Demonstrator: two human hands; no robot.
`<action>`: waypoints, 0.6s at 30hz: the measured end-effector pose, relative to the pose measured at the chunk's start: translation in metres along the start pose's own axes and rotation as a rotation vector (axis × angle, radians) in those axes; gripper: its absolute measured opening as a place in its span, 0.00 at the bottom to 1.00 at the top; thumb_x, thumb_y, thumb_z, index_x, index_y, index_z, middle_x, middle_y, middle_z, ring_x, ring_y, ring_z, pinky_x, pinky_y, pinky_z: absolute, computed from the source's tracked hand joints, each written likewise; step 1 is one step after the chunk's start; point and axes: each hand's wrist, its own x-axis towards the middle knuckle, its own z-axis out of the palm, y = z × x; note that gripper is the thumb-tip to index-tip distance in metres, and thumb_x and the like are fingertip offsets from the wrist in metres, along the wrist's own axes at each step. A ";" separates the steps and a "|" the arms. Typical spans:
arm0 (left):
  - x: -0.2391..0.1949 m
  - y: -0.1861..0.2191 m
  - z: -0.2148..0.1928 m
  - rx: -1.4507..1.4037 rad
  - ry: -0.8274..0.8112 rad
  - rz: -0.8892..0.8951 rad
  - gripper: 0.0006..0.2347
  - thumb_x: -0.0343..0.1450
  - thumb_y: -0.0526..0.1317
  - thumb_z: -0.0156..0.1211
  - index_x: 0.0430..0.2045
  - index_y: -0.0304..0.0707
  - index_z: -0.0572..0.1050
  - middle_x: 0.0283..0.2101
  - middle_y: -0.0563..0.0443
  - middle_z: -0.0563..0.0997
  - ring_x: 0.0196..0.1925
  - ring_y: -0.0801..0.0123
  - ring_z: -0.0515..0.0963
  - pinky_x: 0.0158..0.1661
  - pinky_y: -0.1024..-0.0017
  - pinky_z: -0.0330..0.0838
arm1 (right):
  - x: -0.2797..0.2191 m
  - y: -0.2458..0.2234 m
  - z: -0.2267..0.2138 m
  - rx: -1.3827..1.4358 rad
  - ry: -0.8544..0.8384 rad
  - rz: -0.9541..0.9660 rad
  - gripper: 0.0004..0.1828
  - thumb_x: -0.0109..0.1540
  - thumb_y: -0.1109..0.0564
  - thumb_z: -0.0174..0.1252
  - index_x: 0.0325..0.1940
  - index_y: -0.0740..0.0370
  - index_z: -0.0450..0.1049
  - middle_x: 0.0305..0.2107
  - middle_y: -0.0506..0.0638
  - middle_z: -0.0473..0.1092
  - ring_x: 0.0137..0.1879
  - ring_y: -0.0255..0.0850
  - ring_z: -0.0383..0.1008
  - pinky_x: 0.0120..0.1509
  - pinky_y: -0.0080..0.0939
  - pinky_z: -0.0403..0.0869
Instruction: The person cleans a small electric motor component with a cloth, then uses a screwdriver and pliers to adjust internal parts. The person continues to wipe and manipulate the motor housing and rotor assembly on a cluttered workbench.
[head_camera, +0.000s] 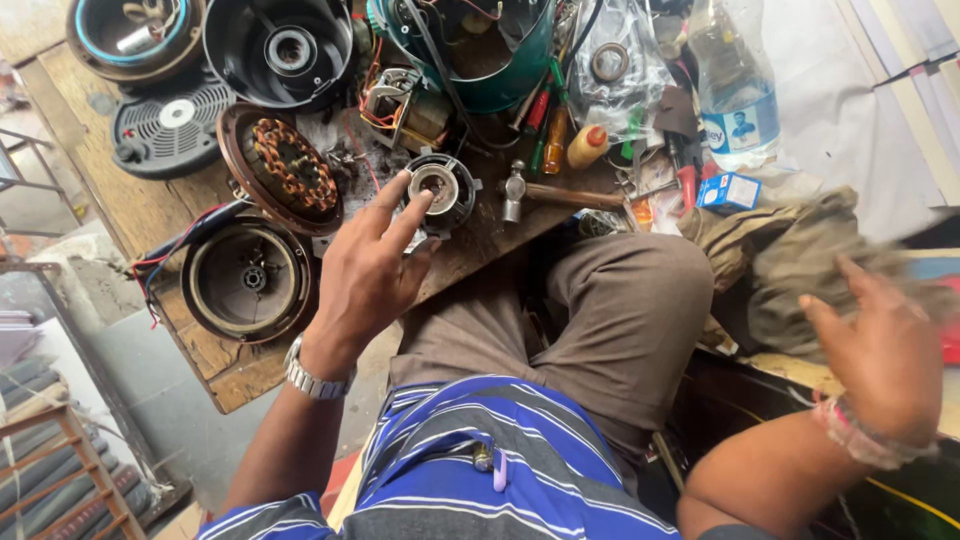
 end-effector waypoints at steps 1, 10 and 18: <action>-0.002 -0.002 0.006 0.006 -0.039 -0.005 0.22 0.63 0.35 0.69 0.52 0.35 0.77 0.61 0.36 0.75 0.49 0.47 0.79 0.48 0.58 0.74 | -0.002 -0.007 -0.007 0.098 0.051 -0.037 0.25 0.56 0.60 0.69 0.58 0.67 0.77 0.51 0.70 0.74 0.50 0.64 0.77 0.49 0.55 0.74; -0.029 -0.008 0.050 -0.067 -0.049 0.027 0.12 0.68 0.39 0.67 0.43 0.37 0.79 0.48 0.43 0.82 0.46 0.52 0.82 0.44 0.60 0.76 | 0.148 -0.203 0.149 0.342 -0.186 -0.337 0.14 0.63 0.53 0.58 0.50 0.60 0.77 0.41 0.63 0.73 0.50 0.61 0.75 0.53 0.62 0.72; -0.062 -0.021 0.080 -0.143 0.063 -0.264 0.16 0.69 0.38 0.68 0.50 0.35 0.76 0.40 0.44 0.81 0.40 0.53 0.81 0.40 0.61 0.75 | 0.163 -0.230 0.256 0.314 -0.136 -0.206 0.12 0.64 0.52 0.59 0.50 0.58 0.78 0.45 0.65 0.69 0.51 0.63 0.73 0.51 0.60 0.74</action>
